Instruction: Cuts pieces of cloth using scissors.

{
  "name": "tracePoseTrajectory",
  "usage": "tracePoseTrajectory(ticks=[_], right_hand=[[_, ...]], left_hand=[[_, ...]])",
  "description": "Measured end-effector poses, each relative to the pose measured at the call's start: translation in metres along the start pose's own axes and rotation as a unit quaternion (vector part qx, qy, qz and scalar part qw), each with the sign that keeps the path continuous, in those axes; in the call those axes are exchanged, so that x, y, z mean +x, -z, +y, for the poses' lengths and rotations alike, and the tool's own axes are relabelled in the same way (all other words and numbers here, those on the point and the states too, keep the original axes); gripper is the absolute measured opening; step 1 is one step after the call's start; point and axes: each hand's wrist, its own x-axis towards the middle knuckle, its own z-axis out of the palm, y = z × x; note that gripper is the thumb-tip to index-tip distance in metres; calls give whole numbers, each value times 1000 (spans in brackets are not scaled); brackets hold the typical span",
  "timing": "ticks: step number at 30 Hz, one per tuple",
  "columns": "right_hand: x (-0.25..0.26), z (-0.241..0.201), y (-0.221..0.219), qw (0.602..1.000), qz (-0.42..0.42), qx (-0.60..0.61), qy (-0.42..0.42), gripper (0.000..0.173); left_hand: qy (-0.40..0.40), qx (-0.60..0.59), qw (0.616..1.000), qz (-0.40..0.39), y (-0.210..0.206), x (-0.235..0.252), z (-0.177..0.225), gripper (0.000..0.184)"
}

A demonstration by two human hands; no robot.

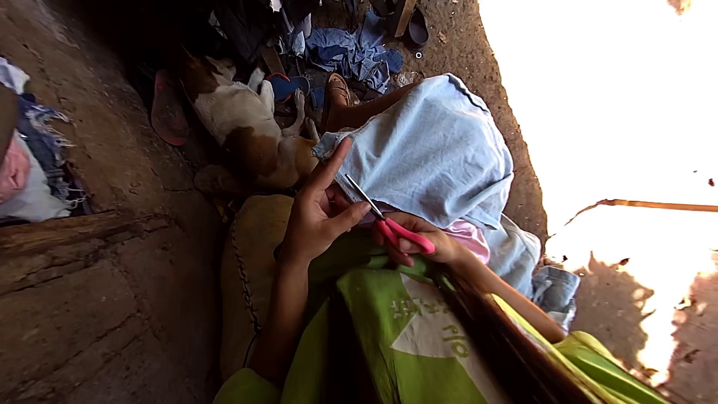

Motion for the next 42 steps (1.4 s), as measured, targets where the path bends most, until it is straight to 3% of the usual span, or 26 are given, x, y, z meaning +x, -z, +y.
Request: tracePoseTrajectory(ticks=[11,23,28,31,34,36,42], right_hand=[[4,-4,-4,1000,10,-20,-6,31],[12,0,-5,1000,-1,-18,18,32],[9,0,-5,1000,9,-23,14,26],[8,-1,-9,999,29,-45,11,23],[9,-1,-10,995,50,-84,-2,17],[9,-2,-11,991,63,-113,-14,15],[12,-2,-13,986,68,-152,-20,16]], left_hand=[[-8,-20,1000,-15,-1,-1,2,111],[-15,-29,999,-22,1,-1,3,117],[-23,-48,998,19,-1,-3,0,113],[-11,-18,995,100,-2,-9,-6,92],[-7,88,979,185,-2,-16,-12,33],[-11,137,973,185,-2,-18,-10,8],[-59,216,963,152,-8,-14,-3,12]])
